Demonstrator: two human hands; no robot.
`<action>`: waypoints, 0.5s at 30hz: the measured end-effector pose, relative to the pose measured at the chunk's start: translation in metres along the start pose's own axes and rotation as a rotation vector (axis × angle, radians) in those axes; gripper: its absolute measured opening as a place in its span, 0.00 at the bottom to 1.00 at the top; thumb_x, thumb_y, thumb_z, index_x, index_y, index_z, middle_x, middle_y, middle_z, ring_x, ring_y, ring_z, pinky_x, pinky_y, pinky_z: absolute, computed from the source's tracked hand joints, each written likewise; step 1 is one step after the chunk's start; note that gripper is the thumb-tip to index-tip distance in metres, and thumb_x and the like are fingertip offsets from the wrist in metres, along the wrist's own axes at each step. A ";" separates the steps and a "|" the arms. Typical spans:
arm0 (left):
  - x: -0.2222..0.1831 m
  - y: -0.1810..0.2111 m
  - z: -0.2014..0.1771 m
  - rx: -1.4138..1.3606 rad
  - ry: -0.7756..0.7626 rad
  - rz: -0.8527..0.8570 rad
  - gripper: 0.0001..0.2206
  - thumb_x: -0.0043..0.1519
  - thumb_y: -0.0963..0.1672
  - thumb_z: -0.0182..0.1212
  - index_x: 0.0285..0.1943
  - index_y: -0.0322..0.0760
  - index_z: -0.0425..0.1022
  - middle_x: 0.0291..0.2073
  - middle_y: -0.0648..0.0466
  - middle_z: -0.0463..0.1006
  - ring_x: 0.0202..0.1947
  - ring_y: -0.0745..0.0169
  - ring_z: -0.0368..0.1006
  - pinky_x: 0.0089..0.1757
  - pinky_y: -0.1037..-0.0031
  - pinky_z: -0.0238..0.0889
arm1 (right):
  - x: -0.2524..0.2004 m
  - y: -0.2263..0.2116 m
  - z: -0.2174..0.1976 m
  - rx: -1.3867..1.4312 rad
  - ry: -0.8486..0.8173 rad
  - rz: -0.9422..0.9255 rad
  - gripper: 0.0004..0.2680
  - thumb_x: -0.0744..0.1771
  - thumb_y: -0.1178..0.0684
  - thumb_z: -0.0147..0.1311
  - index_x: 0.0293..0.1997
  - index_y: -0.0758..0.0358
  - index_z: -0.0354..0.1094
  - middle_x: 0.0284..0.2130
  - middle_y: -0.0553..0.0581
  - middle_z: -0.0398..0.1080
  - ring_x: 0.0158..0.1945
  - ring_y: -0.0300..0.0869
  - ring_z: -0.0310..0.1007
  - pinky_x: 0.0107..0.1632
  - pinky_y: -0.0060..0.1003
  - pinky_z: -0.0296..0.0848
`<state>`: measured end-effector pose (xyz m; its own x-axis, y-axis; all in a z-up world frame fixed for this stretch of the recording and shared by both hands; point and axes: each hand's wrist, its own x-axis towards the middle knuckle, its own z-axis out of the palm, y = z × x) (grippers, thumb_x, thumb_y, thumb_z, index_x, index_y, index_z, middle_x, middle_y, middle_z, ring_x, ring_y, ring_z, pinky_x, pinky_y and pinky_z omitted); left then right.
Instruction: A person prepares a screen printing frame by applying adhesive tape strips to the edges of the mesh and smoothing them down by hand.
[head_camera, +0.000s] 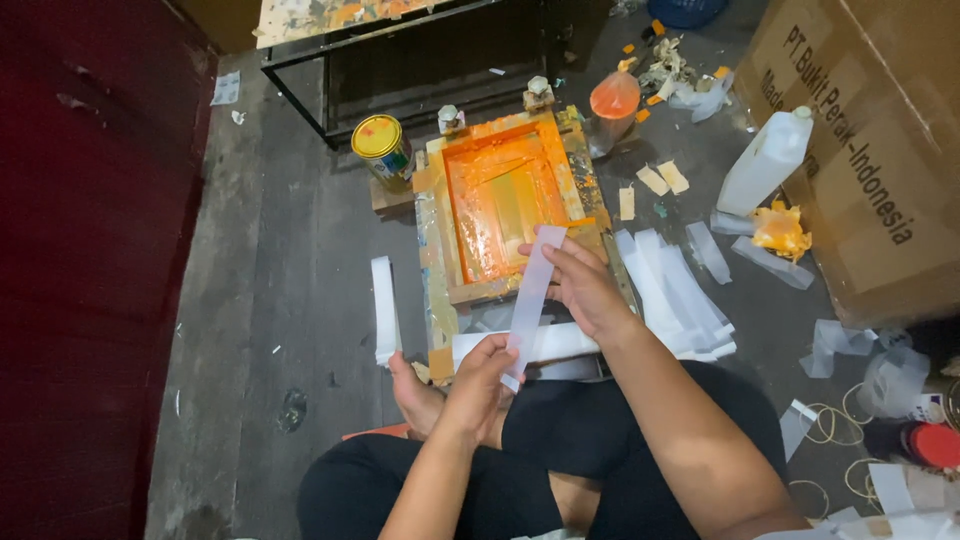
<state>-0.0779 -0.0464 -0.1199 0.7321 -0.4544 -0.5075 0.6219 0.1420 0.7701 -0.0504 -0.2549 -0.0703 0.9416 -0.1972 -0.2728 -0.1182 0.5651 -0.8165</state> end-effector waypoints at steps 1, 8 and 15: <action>-0.001 0.004 0.002 0.000 -0.001 0.003 0.09 0.66 0.40 0.56 0.54 0.31 0.72 0.34 0.53 0.70 0.28 0.61 0.76 0.31 0.77 0.76 | 0.004 0.002 -0.003 0.000 -0.002 -0.002 0.19 0.69 0.48 0.55 0.68 0.57 0.62 0.50 0.57 0.76 0.41 0.40 0.79 0.35 0.30 0.77; -0.015 0.010 0.012 0.037 0.052 0.034 0.13 0.63 0.38 0.62 0.56 0.24 0.75 0.36 0.46 0.77 0.34 0.53 0.83 0.34 0.74 0.77 | 0.010 0.009 -0.009 -0.029 0.096 -0.094 0.14 0.70 0.50 0.53 0.61 0.63 0.71 0.45 0.61 0.78 0.41 0.41 0.82 0.36 0.32 0.80; -0.019 0.010 0.016 0.072 0.099 0.057 0.15 0.60 0.34 0.62 0.56 0.19 0.75 0.37 0.43 0.80 0.36 0.53 0.83 0.39 0.74 0.79 | 0.007 0.005 -0.011 -0.049 0.074 -0.097 0.12 0.70 0.49 0.53 0.59 0.63 0.71 0.41 0.58 0.78 0.36 0.40 0.81 0.33 0.29 0.80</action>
<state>-0.0898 -0.0504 -0.0962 0.7917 -0.3578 -0.4951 0.5595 0.0995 0.8228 -0.0480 -0.2626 -0.0821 0.9236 -0.3089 -0.2269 -0.0445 0.5014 -0.8640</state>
